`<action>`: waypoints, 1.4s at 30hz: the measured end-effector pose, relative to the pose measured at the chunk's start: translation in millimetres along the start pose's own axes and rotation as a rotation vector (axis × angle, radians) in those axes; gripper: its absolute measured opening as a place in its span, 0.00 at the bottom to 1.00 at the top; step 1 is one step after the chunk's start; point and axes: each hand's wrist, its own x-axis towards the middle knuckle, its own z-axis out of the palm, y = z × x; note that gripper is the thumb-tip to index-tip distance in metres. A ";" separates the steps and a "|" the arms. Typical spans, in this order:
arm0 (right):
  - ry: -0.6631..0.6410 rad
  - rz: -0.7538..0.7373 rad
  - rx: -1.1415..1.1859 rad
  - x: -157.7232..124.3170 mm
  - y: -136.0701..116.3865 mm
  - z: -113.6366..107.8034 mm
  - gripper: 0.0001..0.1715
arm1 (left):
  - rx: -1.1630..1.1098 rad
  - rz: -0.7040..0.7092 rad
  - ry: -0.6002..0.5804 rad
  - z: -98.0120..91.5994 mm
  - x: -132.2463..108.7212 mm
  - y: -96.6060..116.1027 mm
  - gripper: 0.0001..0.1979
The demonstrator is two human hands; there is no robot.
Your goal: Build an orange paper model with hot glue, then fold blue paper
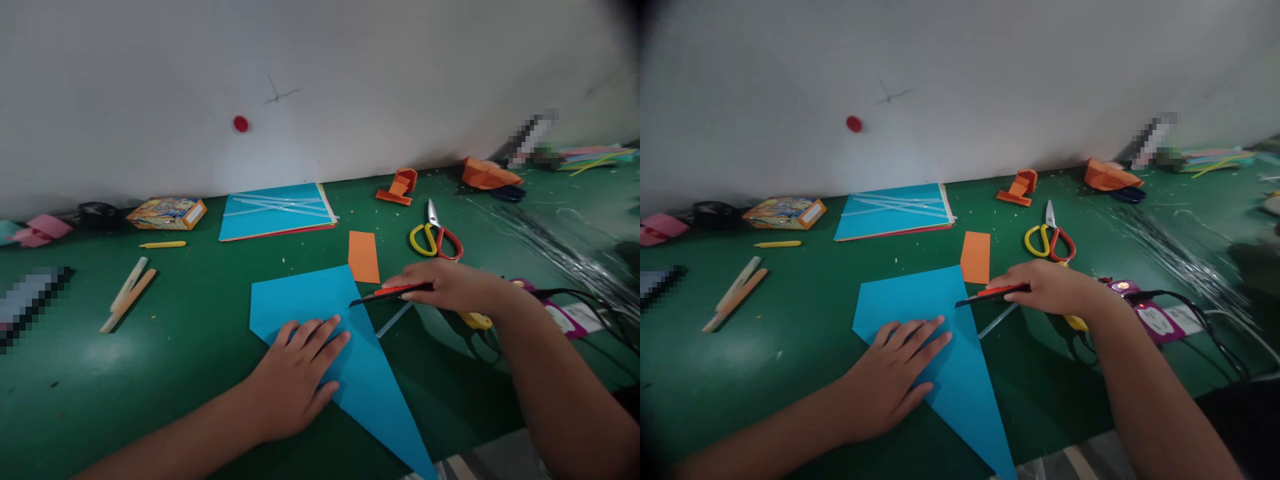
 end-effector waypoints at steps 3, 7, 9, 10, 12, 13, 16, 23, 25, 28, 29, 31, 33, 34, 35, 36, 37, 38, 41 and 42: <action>0.002 0.007 0.000 -0.6 0.4 -0.2 0.24 | 0.010 0.001 0.001 0.3 -0.4 0.1 0.31; 0.022 0.023 0.011 -1.7 0.7 0.2 0.24 | 0.026 0.001 0.007 0.8 -0.8 0.1 0.31; 0.022 0.019 0.015 -2.3 1.3 0.3 0.25 | 0.023 0.002 0.011 0.9 -0.9 0.1 0.31; 0.019 0.020 0.014 -2.6 1.8 0.3 0.25 | 0.019 0.002 0.011 0.9 -0.9 0.1 0.31; 0.012 0.029 0.010 -3.3 3.1 0.3 0.26 | 0.013 0.005 0.000 0.6 -0.8 0.1 0.32; 0.010 0.035 0.010 -3.6 3.9 0.3 0.26 | 0.014 0.003 -0.006 0.5 -0.7 0.2 0.31; 0.012 0.035 0.015 -4.4 6.1 0.0 0.25 | 0.018 0.001 -0.002 0.5 -0.6 -0.1 0.32; -0.021 0.052 0.001 -7.3 4.5 -3.6 0.26 | 0.022 0.001 0.005 1.4 -0.9 -0.5 0.32; -0.024 0.067 -0.010 -8.4 4.2 -4.7 0.27 | 0.023 -0.006 -0.004 1.0 -1.0 -0.1 0.32; -0.024 0.069 -0.013 -9.3 5.7 -5.3 0.27 | 0.026 -0.010 -0.021 0.5 -1.1 0.4 0.31; -0.024 0.065 -0.011 -9.4 6.7 -5.2 0.27 | 0.028 -0.008 -0.023 0.5 -1.1 0.4 0.31; -0.021 0.058 -0.002 -9.7 9.0 -4.7 0.27 | 0.033 -0.006 -0.009 0.8 -1.1 0.3 0.31; -0.013 0.052 0.008 -10.2 11.2 -3.9 0.26 | 0.035 -0.004 0.013 1.2 -1.0 0.1 0.31; -0.008 0.049 0.011 -10.6 12.1 -3.6 0.26 | 0.034 -0.002 0.022 1.3 -0.9 0.0 0.31; -0.003 0.047 0.011 -11.0 12.7 -3.2 0.26 | 0.033 0.000 0.025 1.4 -1.0 -0.1 0.31; 0.001 0.046 0.011 -11.3 13.0 -3.0 0.26 | 0.032 0.001 0.024 1.4 -1.0 -0.2 0.31; 0.005 0.045 0.010 -11.6 13.0 -3.0 0.26 | 0.030 0.003 0.017 1.3 -1.1 -0.3 0.31; 0.005 0.045 0.008 -11.8 12.8 -3.1 0.26 | 0.030 0.003 0.007 1.2 -1.2 -0.3 0.31; -0.004 0.053 0.001 -12.3 11.9 -3.8 0.26 | 0.033 -0.002 -0.010 0.5 -1.3 -0.1 0.31; -0.006 0.056 -0.002 -12.5 11.9 -4.1 0.26 | 0.032 -0.003 -0.008 0.4 -1.2 -0.1 0.30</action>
